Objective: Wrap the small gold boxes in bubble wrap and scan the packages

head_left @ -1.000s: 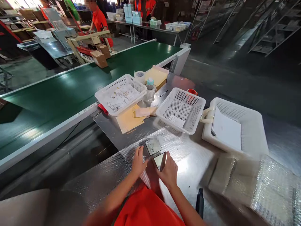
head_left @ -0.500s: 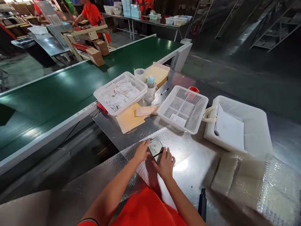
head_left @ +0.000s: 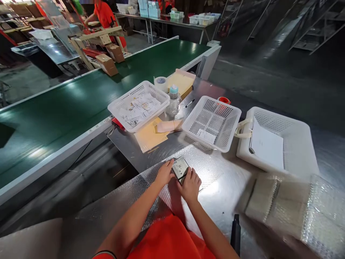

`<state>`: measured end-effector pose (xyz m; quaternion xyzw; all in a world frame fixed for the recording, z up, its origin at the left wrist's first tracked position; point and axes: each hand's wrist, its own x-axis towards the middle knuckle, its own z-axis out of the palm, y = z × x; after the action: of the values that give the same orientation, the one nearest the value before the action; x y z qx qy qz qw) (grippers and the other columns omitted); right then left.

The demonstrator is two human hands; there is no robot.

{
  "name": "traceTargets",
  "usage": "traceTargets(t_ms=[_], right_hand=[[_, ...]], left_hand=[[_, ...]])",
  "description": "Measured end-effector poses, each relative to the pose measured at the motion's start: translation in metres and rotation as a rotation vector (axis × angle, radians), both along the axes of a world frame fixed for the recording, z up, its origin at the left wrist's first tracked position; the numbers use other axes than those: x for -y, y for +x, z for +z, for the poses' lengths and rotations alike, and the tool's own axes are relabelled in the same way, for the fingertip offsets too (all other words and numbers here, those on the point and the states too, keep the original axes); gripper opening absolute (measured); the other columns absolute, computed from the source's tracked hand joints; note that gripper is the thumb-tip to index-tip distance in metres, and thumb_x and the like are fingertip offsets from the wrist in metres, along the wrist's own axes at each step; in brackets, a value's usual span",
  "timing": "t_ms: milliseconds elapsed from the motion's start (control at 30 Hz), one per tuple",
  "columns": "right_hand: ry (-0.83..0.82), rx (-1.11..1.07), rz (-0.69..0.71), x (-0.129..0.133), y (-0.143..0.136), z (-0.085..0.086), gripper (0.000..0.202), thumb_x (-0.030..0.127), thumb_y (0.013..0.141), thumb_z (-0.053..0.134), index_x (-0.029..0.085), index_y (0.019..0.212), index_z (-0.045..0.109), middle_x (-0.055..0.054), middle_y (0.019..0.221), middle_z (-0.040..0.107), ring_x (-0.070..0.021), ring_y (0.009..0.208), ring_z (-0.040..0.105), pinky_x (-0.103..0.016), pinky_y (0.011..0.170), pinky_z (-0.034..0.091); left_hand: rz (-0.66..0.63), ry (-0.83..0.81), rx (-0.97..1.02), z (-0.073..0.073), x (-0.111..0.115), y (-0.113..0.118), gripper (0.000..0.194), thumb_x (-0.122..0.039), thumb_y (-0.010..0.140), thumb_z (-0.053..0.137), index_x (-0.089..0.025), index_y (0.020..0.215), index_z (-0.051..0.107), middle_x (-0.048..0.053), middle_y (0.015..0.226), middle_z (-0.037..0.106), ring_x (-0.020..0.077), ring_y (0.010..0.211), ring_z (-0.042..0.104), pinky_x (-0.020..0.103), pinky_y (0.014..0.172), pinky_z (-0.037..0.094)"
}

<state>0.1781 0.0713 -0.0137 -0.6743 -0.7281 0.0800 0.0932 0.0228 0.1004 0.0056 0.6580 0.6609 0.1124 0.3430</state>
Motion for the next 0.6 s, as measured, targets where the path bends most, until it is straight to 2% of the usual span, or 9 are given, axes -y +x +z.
traceTargets(t_ms=[133,200,267,300,367,433,500,600], right_hand=[[-0.008,0.039,-0.051,-0.003,-0.008,0.003,0.080,0.046,0.081,0.064,0.000,0.141,0.038,-0.027,0.139,0.046,-0.0395,0.121,0.043,-0.052,0.098,0.031],[-0.012,0.048,-0.058,-0.005,-0.009,0.003,0.079,0.046,0.081,0.065,0.000,0.140,0.039,-0.026,0.136,0.049,-0.0388,0.120,0.044,-0.052,0.098,0.031],[-0.013,0.049,-0.053,-0.006,-0.008,0.004,0.080,0.046,0.081,0.066,0.001,0.141,0.039,-0.025,0.133,0.051,-0.0378,0.117,0.046,-0.050,0.097,0.032],[-0.013,0.049,-0.051,-0.006,-0.008,0.004,0.080,0.047,0.081,0.065,0.001,0.141,0.039,-0.025,0.133,0.051,-0.0374,0.116,0.047,-0.049,0.096,0.032],[-0.010,0.051,-0.052,-0.007,-0.006,0.004,0.079,0.047,0.082,0.064,0.001,0.141,0.039,-0.025,0.132,0.051,-0.0371,0.115,0.048,-0.048,0.095,0.032],[-0.006,0.054,-0.054,-0.006,-0.006,0.004,0.078,0.047,0.082,0.064,0.002,0.140,0.039,-0.024,0.132,0.051,-0.0371,0.115,0.047,-0.048,0.095,0.032],[0.001,0.058,-0.052,-0.004,-0.006,0.003,0.079,0.047,0.081,0.065,0.002,0.141,0.039,-0.024,0.132,0.051,-0.0374,0.115,0.046,-0.048,0.096,0.032],[0.023,0.057,-0.058,0.000,-0.010,0.002,0.080,0.049,0.081,0.064,0.003,0.141,0.038,-0.024,0.133,0.050,-0.0374,0.116,0.046,-0.047,0.095,0.032]], left_hand=[[0.001,-0.007,0.003,0.003,0.001,0.001,0.081,-0.013,0.077,0.062,-0.015,0.152,0.029,0.014,0.152,0.039,0.0286,0.139,0.040,0.041,0.114,0.035],[0.033,-0.002,0.023,-0.003,0.011,0.001,0.087,-0.014,0.078,0.061,-0.013,0.155,0.018,0.015,0.158,0.027,0.0269,0.143,0.034,0.038,0.114,0.036],[0.092,0.000,-0.033,-0.017,0.031,0.000,0.094,-0.016,0.078,0.062,-0.009,0.155,0.009,0.018,0.161,0.011,0.0270,0.147,0.024,0.038,0.115,0.034],[0.118,-0.002,-0.105,-0.027,0.044,-0.002,0.097,-0.017,0.076,0.065,-0.007,0.155,0.009,0.020,0.161,0.005,0.0287,0.148,0.018,0.041,0.117,0.030],[0.120,-0.008,-0.302,-0.049,0.072,-0.005,0.099,-0.021,0.072,0.071,-0.009,0.154,0.018,0.020,0.161,0.003,0.0345,0.149,0.007,0.054,0.120,0.015],[0.075,-0.012,-0.422,-0.068,0.094,-0.009,0.100,-0.030,0.070,0.075,-0.016,0.154,0.023,0.016,0.162,0.005,0.0380,0.148,0.002,0.065,0.116,0.006],[0.039,-0.026,-0.461,-0.080,0.105,-0.010,0.102,-0.038,0.070,0.076,-0.021,0.154,0.021,0.013,0.162,0.004,0.0385,0.148,0.002,0.069,0.114,0.005],[0.036,-0.063,-0.474,-0.083,0.101,-0.009,0.106,-0.040,0.070,0.076,-0.019,0.155,0.018,0.014,0.162,0.002,0.0386,0.148,0.002,0.068,0.115,0.008]])
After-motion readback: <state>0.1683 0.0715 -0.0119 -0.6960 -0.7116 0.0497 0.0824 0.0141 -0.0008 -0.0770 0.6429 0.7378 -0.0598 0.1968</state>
